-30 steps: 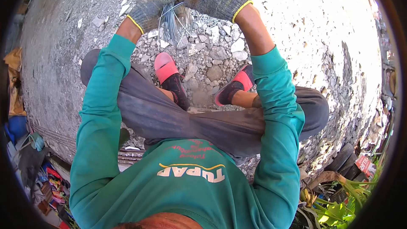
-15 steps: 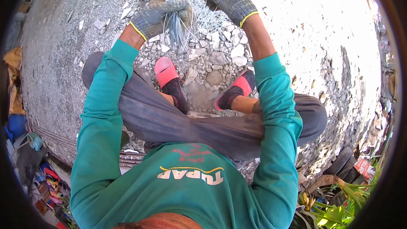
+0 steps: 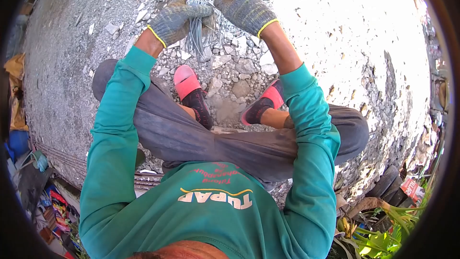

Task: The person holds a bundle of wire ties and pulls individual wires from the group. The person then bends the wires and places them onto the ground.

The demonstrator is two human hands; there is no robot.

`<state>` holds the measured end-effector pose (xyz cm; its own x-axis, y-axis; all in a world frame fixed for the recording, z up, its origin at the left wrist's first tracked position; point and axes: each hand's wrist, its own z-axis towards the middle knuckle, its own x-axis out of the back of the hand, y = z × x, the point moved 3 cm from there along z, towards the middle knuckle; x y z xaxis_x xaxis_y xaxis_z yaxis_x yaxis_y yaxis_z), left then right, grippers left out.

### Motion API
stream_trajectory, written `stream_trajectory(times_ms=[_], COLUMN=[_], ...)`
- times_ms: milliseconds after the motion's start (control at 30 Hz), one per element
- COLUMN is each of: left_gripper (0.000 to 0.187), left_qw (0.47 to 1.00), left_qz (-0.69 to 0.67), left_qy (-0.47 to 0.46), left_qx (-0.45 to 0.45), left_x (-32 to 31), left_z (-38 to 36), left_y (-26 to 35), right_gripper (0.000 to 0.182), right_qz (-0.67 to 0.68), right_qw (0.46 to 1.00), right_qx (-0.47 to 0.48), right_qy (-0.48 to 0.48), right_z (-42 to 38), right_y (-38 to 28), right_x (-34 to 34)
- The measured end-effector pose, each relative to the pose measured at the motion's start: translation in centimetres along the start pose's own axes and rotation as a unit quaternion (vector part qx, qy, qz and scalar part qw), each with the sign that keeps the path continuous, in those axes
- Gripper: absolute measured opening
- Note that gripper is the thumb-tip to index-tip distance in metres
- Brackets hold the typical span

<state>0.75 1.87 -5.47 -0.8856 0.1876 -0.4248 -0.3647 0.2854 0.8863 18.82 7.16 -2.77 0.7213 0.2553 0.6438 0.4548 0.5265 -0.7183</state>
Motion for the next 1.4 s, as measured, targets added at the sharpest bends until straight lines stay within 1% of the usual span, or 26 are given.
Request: stream_trajectory(times_ms=[33,67,200,267,400,467,500,533,600,633,667,700,733,767,800,833,867,900,1000,1033,1167,1233,1267,1333,1367,1400], left_gripper=[0.033,0.027,0.020,0.020,0.033,0.041,0.043,0.045,0.050,0.050,0.048,0.048,0.048,0.048,0.047,0.046,0.044,0.041,0.038,0.040,0.039,0.043,0.043,0.052,0.052,0.055], left_qw=[1.000,1.000,0.999,0.996,0.995,0.998,0.999,0.999,0.999,0.998,0.998,0.997,0.998,1.000,1.000,0.999,0.999,0.999,0.999,0.999,0.999,0.997,0.997,0.999,0.999,0.998], left_qz=[-0.005,-0.010,-0.041,-0.085,-0.086,-0.043,-0.010,0.022,-0.009,-0.027,-0.027,-0.035,0.007,-0.012,-0.009,0.000,0.025,0.010,-0.028,-0.036,-0.010,0.010,0.010,0.027,0.028,0.052], left_qy=[-0.011,-0.023,0.008,0.032,0.020,0.026,0.028,0.028,0.044,0.045,0.049,0.069,0.057,0.017,0.002,-0.011,-0.039,0.027,0.036,-0.004,0.030,0.077,0.077,0.035,0.039,-0.031], left_qx=[-0.005,-0.010,0.014,-0.021,-0.040,-0.038,-0.030,-0.022,-0.021,-0.021,-0.005,0.000,0.012,-0.022,-0.017,-0.031,-0.020,-0.020,-0.008,0.005,-0.005,-0.019,-0.020,-0.006,-0.002,0.006], left_x=[0.0,-0.1,0.1,0.1,0.0,0.6,0.8,0.7,0.9,0.1,-0.1,-1.0,-0.8,-0.7,-0.8,0.5,2.1,0.2,-1.8,-1.1,-0.9,-1.8,-2.3,-3.1,-3.1,-3.5], left_z=[0.1,0.2,-0.2,-0.2,-0.7,-0.2,-0.2,-0.2,-0.3,-0.6,-0.6,-0.6,-0.6,-0.3,-0.5,0.1,0.3,-0.8,-1.3,-0.9,-1.1,-1.7,-2.0,-2.3,-1.9,-1.4], left_y=[0.1,0.2,0.7,0.9,1.6,1.0,0.5,0.4,0.9,1.6,1.7,1.9,1.8,1.4,1.7,0.8,0.1,0.6,2.1,2.4,1.9,2.6,3.1,3.6,3.7,3.8], right_gripper=[0.039,0.042,0.038,0.036,0.040,0.047,0.058,0.058,0.064,0.069,0.069,0.072,0.075,0.076,0.075,0.072,0.070,0.066,0.065,0.065,0.067,0.074,0.074,0.092,0.092,0.093], right_qz=[-0.027,-0.105,-0.103,-0.111,-0.146,-0.056,-0.037,-0.038,-0.176,-0.107,-0.043,-0.081,-0.096,-0.114,-0.106,-0.067,-0.047,-0.025,-0.076,-0.078,0.029,0.063,0.062,0.150,0.155,0.161], right_qw=[0.996,0.992,0.993,0.991,0.985,0.988,0.998,0.998,0.961,0.988,0.992,0.987,0.981,0.974,0.975,0.986,0.985,0.985,0.991,0.991,0.993,0.995,0.995,0.985,0.984,0.979], right_qx=[0.085,0.041,0.018,-0.004,0.000,-0.055,0.033,0.032,0.204,0.115,0.121,0.136,0.165,0.194,0.193,0.138,0.133,0.112,0.077,0.074,0.049,-0.066,-0.066,0.064,0.063,0.094], right_qy=[0.006,-0.049,-0.057,-0.068,-0.087,-0.135,-0.039,-0.039,0.061,0.002,0.007,0.018,0.029,0.031,-0.008,-0.069,-0.098,-0.129,-0.077,-0.074,-0.106,-0.040,-0.039,-0.052,-0.054,-0.078], right_z=[-0.5,-1.0,-1.3,-1.3,-1.5,-1.4,-1.1,-1.1,-1.0,-1.6,-1.8,-2.1,-2.4,-2.7,-2.8,-2.7,-2.4,-2.2,-2.3,-2.5,-2.7,-2.7,-2.2,-1.1,-1.1,-1.4], right_y=[-1.1,-1.8,-2.6,-2.6,-2.4,-3.0,-2.1,-2.2,-3.6,-4.8,-5.5,-6.4,-7.2,-7.5,-7.1,-7.5,-7.4,-7.3,-7.0,-6.9,-5.8,-3.3,-1.7,0.2,0.0,0.0], right_x=[-0.5,-0.7,-1.2,-1.8,-2.4,-0.8,-0.5,-0.4,0.6,0.7,0.4,0.5,0.5,0.0,-0.8,-0.4,-0.2,0.2,0.5,0.6,0.2,-0.5,-1.4,-3.4,-2.8,-2.2])
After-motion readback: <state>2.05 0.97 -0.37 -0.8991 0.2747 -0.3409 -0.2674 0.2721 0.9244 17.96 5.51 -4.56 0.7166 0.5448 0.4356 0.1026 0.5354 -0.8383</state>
